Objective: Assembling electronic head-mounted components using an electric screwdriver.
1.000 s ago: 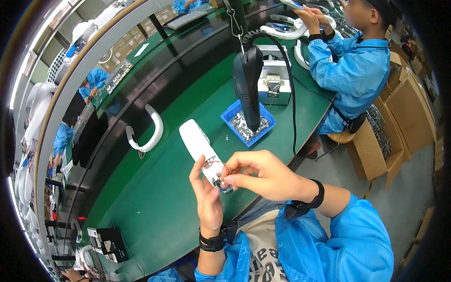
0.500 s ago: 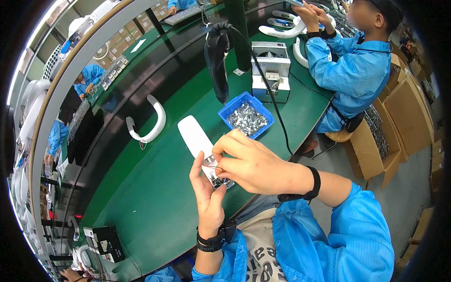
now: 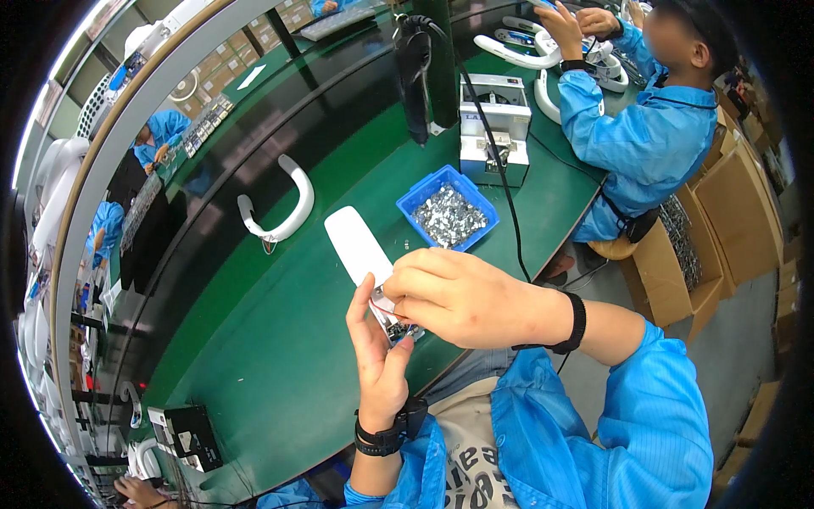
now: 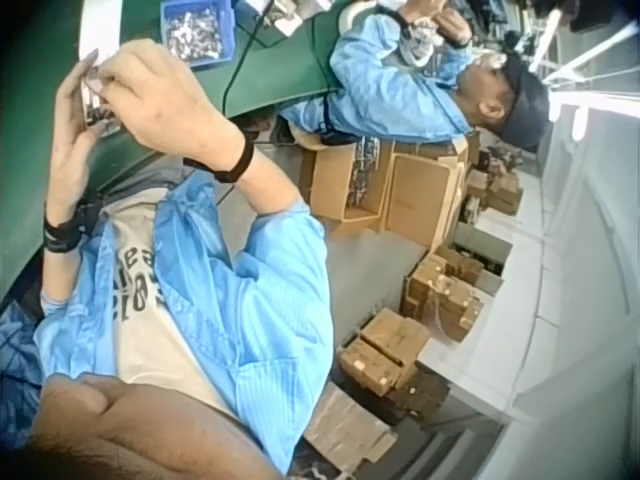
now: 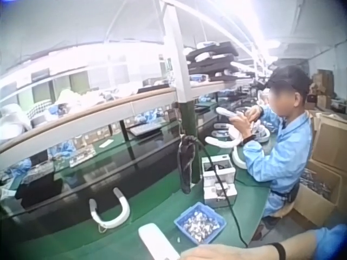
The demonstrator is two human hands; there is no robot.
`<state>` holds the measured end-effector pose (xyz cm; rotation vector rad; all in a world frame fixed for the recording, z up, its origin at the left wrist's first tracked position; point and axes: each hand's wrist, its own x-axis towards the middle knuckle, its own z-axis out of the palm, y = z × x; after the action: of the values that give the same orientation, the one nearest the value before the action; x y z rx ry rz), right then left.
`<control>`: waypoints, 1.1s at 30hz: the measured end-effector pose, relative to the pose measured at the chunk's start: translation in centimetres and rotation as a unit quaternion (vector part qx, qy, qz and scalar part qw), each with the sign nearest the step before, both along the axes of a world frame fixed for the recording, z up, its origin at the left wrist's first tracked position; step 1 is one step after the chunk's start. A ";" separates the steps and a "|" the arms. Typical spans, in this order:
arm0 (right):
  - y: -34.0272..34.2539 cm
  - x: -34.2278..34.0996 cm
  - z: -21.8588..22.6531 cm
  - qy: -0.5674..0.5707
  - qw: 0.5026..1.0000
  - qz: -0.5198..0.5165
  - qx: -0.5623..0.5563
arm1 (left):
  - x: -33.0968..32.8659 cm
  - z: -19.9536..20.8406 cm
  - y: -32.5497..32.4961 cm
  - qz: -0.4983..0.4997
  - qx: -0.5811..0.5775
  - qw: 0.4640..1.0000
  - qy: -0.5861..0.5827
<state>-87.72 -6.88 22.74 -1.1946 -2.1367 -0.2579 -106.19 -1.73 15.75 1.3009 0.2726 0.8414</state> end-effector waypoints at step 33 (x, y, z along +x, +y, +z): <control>-0.4 -0.3 -4.6 0.167 0.985 0.000 0.039 | 0.4 0.1 -0.3 0.095 -0.008 0.995 0.009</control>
<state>-88.07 -7.24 18.10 -1.1067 -1.8196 -0.1276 -105.80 -2.04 15.83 1.2817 0.4212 0.9867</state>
